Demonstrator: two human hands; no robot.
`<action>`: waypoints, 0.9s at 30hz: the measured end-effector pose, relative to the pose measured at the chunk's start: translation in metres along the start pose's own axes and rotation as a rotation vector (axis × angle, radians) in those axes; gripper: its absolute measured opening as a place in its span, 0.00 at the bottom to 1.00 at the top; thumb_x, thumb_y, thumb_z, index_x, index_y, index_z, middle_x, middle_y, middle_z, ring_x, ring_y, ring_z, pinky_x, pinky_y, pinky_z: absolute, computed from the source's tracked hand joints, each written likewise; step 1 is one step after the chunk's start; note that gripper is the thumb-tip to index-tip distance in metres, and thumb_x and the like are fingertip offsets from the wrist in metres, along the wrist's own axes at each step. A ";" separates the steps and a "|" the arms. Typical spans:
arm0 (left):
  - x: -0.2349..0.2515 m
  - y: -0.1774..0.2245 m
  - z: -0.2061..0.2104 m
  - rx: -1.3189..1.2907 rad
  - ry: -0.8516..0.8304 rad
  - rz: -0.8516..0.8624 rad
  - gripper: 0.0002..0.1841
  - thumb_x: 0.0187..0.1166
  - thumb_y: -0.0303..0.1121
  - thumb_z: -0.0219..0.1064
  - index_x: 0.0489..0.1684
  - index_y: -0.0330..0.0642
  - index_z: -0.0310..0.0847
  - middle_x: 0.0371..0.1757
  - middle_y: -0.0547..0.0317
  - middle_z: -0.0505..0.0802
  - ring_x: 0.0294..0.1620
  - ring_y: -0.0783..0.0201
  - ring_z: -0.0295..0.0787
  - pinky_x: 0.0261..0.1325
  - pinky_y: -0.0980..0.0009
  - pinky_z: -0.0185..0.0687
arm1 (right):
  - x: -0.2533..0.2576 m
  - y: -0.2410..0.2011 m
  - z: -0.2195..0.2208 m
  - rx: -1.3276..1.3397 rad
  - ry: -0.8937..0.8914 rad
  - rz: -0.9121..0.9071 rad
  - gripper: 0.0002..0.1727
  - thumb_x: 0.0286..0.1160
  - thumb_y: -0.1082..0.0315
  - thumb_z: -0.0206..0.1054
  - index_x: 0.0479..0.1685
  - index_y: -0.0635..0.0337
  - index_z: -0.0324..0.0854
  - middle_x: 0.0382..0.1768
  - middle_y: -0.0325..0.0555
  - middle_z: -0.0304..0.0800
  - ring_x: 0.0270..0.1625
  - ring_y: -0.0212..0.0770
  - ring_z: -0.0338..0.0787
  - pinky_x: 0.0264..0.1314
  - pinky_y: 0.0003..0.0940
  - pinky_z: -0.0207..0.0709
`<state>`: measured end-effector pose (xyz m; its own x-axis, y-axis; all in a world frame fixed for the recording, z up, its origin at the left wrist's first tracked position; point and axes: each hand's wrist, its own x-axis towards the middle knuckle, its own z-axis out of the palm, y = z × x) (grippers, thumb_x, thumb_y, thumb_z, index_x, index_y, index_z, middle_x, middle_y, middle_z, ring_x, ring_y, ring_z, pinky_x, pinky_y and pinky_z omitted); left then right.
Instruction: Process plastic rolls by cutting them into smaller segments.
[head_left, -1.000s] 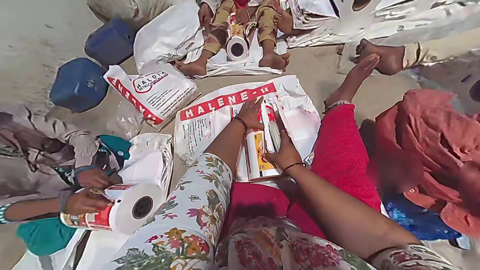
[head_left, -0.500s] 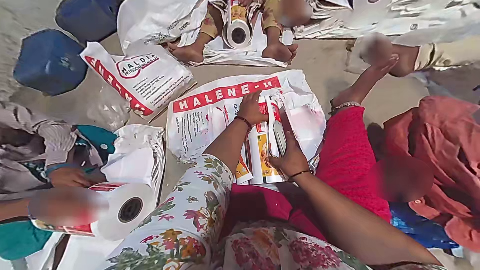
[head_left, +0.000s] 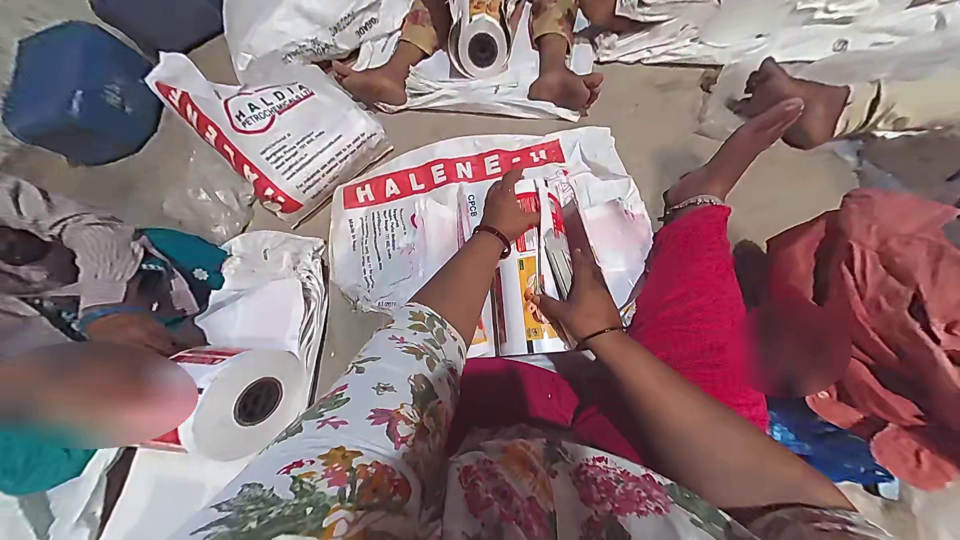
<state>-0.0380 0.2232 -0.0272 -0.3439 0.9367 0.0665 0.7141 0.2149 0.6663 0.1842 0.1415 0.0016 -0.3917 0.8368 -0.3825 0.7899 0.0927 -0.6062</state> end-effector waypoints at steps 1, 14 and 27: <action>-0.008 0.000 0.003 -0.019 -0.001 -0.033 0.55 0.58 0.43 0.86 0.91 0.38 0.58 0.87 0.41 0.73 0.90 0.42 0.62 0.92 0.45 0.57 | -0.002 0.000 -0.001 -0.008 0.004 -0.020 0.66 0.62 0.38 0.80 0.97 0.54 0.39 0.61 0.67 0.87 0.58 0.67 0.90 0.59 0.69 0.81; -0.087 0.018 -0.016 0.166 -0.170 0.471 0.47 0.65 0.25 0.77 0.93 0.46 0.59 0.93 0.53 0.66 0.97 0.45 0.46 0.95 0.45 0.44 | -0.060 0.007 -0.021 0.021 0.024 -0.130 0.36 0.89 0.61 0.57 0.95 0.47 0.48 0.51 0.63 0.90 0.45 0.61 0.91 0.48 0.65 0.82; -0.040 0.068 -0.034 0.646 -0.631 0.554 0.17 0.72 0.49 0.76 0.52 0.51 0.93 0.56 0.44 0.94 0.65 0.37 0.87 0.62 0.29 0.77 | -0.111 -0.055 -0.036 -0.659 -0.155 -0.030 0.35 0.89 0.63 0.59 0.95 0.38 0.55 0.51 0.65 0.91 0.52 0.69 0.91 0.51 0.70 0.81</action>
<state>0.0031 0.1909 0.0410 0.3757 0.8829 -0.2817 0.9266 -0.3537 0.1274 0.2012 0.0629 0.1031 -0.4427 0.7459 -0.4977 0.8807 0.4660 -0.0850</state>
